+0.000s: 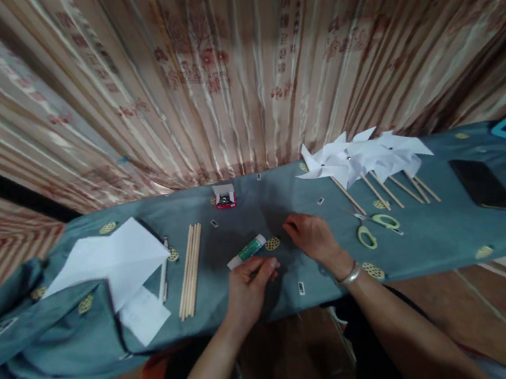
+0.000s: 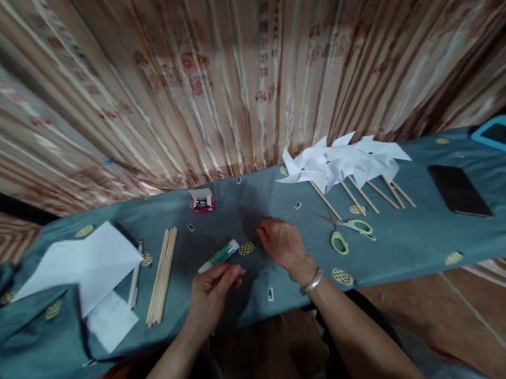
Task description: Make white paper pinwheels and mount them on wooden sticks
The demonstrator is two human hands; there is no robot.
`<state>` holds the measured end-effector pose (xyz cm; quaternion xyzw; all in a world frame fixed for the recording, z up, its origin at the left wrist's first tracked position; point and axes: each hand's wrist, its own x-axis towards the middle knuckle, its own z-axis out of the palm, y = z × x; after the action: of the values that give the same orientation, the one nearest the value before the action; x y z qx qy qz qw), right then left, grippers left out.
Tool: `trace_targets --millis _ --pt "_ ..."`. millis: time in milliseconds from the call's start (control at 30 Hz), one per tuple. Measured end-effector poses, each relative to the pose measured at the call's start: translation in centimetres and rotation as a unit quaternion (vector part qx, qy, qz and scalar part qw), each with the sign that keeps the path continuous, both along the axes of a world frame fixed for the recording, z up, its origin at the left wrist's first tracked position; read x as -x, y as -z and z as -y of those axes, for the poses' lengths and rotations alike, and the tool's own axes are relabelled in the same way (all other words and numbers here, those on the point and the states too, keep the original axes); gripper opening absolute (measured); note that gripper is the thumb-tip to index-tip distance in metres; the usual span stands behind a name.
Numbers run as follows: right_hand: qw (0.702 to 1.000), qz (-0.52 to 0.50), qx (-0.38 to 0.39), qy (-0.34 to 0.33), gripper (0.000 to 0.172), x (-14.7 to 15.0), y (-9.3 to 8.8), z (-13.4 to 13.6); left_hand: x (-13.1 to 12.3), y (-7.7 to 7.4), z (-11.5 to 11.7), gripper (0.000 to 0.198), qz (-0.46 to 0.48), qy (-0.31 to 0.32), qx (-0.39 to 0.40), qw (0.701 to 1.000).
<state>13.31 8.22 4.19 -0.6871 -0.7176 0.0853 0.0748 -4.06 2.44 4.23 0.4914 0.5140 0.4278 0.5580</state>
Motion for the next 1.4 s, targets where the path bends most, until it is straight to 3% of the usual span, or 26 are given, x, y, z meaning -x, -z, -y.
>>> trace_targets --millis 200,367,533,700,833,1233,1400 --pt "1.000 0.008 -0.019 -0.013 0.026 0.6 0.3 0.0 2.8 -0.4 -0.6 0.011 -0.096 -0.052 -0.094 0.990" --pt "1.000 0.009 -0.018 -0.015 0.026 0.9 0.4 -0.2 4.9 -1.2 -1.4 0.013 -0.171 -0.064 -0.164 0.970" --pt "1.000 -0.007 -0.026 -0.015 0.026 0.7 0.7 -0.5 7.2 -0.1 -2.0 0.016 -0.230 -0.079 -0.177 0.954" --pt "0.999 -0.013 -0.037 -0.026 0.023 0.5 1.3 -0.8 9.8 1.5 -2.1 0.029 -0.423 -0.057 -0.208 0.880" --pt "0.997 -0.021 -0.061 -0.040 0.022 0.4 1.6 -0.9 11.1 2.1 -2.1 0.027 -0.508 -0.035 -0.207 0.835" --pt "0.994 -0.039 -0.087 -0.052 0.023 0.2 2.0 -0.6 11.9 1.9 -2.4 0.025 -0.556 -0.037 -0.161 0.814" --pt "0.995 -0.038 -0.079 -0.046 0.020 0.5 1.6 -0.6 11.5 1.0 -2.2 0.022 -0.610 -0.014 -0.131 0.782"
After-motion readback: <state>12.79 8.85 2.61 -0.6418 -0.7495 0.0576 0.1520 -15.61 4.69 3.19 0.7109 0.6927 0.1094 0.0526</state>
